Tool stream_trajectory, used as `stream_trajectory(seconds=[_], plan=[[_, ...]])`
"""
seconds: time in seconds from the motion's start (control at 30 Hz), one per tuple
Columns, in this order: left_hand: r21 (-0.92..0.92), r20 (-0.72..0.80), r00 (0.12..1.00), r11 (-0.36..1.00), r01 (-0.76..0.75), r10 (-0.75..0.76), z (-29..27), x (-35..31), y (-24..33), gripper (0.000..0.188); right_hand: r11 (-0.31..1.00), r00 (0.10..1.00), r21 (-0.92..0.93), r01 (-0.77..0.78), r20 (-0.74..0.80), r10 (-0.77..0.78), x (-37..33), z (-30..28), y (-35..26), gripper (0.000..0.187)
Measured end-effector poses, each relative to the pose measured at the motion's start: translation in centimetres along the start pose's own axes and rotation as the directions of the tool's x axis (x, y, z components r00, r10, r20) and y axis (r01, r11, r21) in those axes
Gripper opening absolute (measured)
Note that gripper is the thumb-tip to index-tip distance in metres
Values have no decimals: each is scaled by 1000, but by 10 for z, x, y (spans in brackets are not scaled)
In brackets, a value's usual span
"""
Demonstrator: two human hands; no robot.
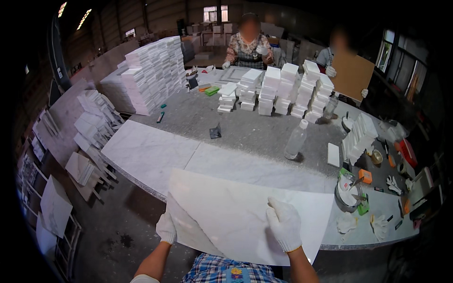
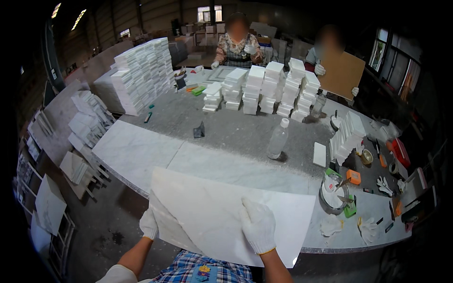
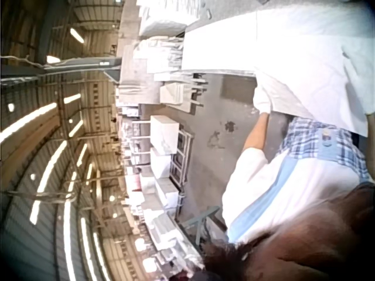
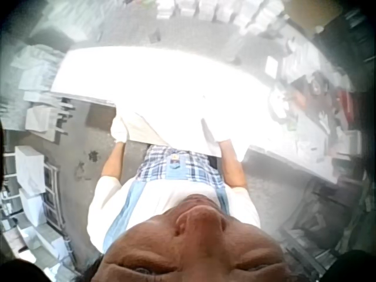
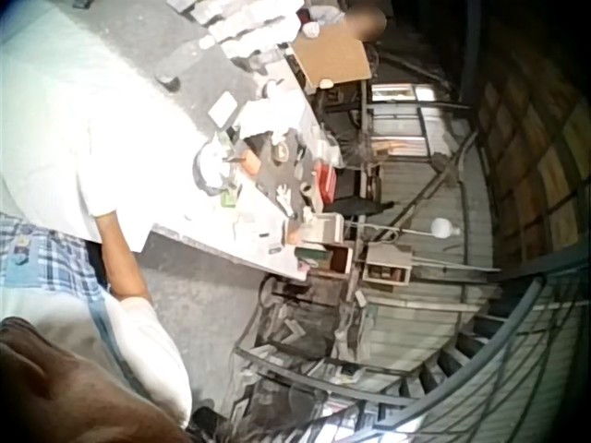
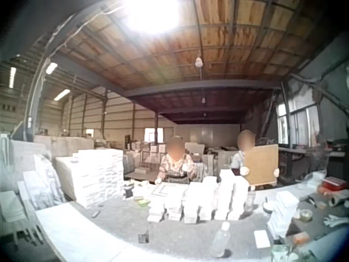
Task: The person handles large white rectangular tiles at a workbench. They wipe the surface of a tile with a green sponge, then use a metal scraper to clean the edges and corners. The person repeatedly flips and repositions the tile to access different sides while other workers handle similar items in the background.
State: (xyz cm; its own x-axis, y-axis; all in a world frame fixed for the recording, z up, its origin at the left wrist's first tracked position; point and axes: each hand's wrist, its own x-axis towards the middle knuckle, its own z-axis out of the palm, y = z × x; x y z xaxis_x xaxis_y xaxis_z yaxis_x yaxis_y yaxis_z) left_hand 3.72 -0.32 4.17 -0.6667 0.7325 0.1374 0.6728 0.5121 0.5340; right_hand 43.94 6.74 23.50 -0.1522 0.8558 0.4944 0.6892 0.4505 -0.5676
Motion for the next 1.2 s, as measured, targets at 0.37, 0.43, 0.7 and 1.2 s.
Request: stream_trajectory(seconds=[0.37, 0.43, 0.7, 1.2], plan=[[-41, -62, 998, 999, 24, -27, 10, 3, -14, 57, 957, 1000, -291, -1, -7, -1, 17, -19, 5, 37], [-31, -40, 999, 999, -10, 9, 12, 5, -15, 56, 917, 998, -399, -7, -57, -17, 18, -21, 20, 40], [-167, -78, 995, 984, -68, 55, 23, 9, -23, 47, 881, 999, -473, -11, -45, -12, 13, -5, 83, 37], [-527, 37, 999, 849, 40, -24, 48, 25, -70, 42, 765, 836, -432, -478, -491, 245, -1, -40, 165, 41]])
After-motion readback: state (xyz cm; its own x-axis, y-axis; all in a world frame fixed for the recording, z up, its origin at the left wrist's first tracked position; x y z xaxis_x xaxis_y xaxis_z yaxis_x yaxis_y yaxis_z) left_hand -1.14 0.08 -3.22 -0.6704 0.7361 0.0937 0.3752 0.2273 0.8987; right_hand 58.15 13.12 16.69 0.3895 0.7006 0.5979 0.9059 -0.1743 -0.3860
